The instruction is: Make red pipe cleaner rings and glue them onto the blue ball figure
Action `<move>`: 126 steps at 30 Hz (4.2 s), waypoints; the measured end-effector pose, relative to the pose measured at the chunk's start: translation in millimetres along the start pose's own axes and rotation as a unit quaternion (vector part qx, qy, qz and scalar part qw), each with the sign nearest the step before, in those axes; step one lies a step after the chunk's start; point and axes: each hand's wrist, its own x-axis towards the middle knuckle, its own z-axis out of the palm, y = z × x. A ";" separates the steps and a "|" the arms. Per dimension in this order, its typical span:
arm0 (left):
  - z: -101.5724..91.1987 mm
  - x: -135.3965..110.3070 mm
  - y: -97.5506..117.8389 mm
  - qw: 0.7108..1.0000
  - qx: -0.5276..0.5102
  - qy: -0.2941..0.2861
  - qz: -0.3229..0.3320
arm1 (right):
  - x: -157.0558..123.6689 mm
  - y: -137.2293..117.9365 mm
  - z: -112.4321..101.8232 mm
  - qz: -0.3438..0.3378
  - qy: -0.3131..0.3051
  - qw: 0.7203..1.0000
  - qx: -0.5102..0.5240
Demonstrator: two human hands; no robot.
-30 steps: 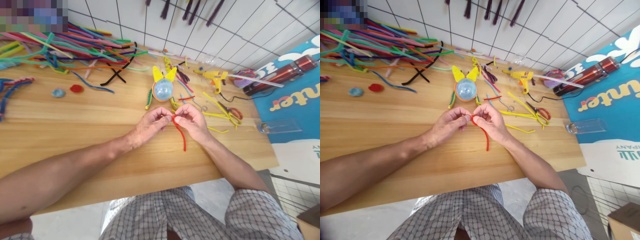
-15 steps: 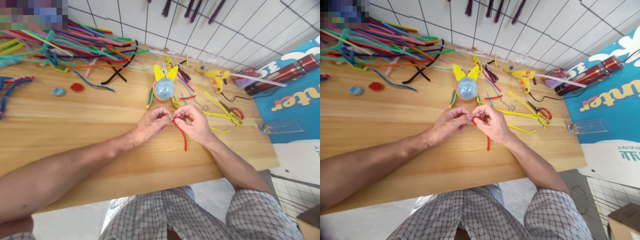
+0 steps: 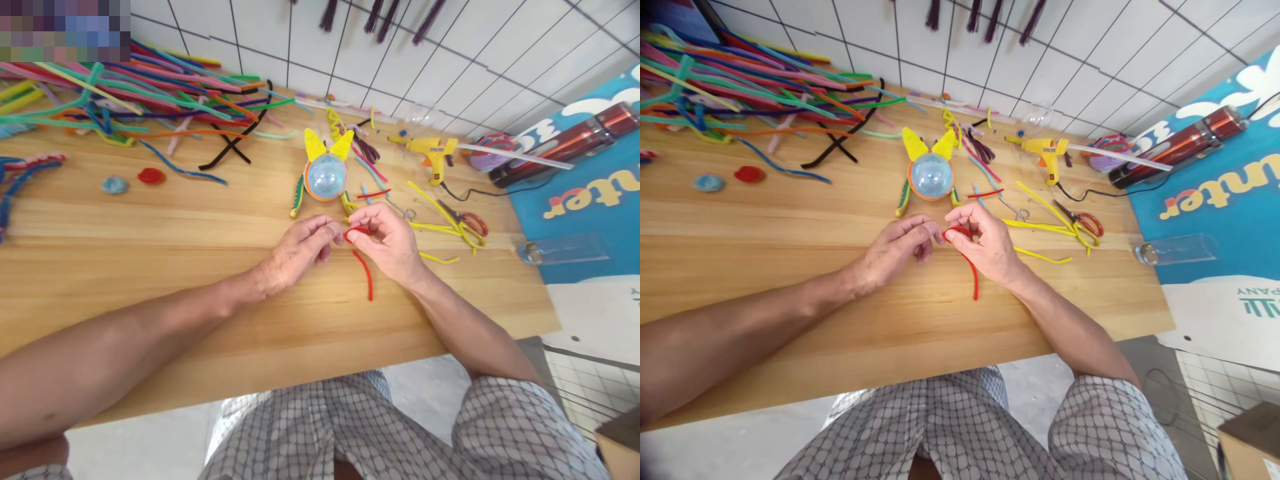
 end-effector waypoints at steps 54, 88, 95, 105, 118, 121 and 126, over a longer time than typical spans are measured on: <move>5.0 -2.1 0.2 0.994 -0.034 0.098 0.029 | 8.5 10.2 6.6 0.076 0.118 0.973 0.184; 6.6 -6.8 32.5 0.975 0.146 0.156 0.059 | 4.8 0.0 22.4 0.009 0.022 0.968 0.248; 1.2 -6.3 25.8 0.989 0.094 0.116 -0.016 | 2.9 3.9 26.0 0.009 0.031 0.973 0.228; -3.0 -13.0 10.4 0.998 -0.024 0.054 -0.039 | -6.2 1.1 24.3 -0.097 0.033 0.992 0.069; 1.2 -12.8 3.1 0.996 -0.066 0.051 0.018 | -5.6 -2.3 22.3 0.073 -0.018 0.969 0.234; 2.4 -14.2 5.5 0.995 -0.076 0.056 0.016 | -5.4 -4.8 22.1 0.074 -0.005 0.971 0.228; 3.5 -16.7 10.1 0.995 -0.070 0.074 0.022 | -8.3 -7.6 21.8 0.060 0.024 0.985 0.161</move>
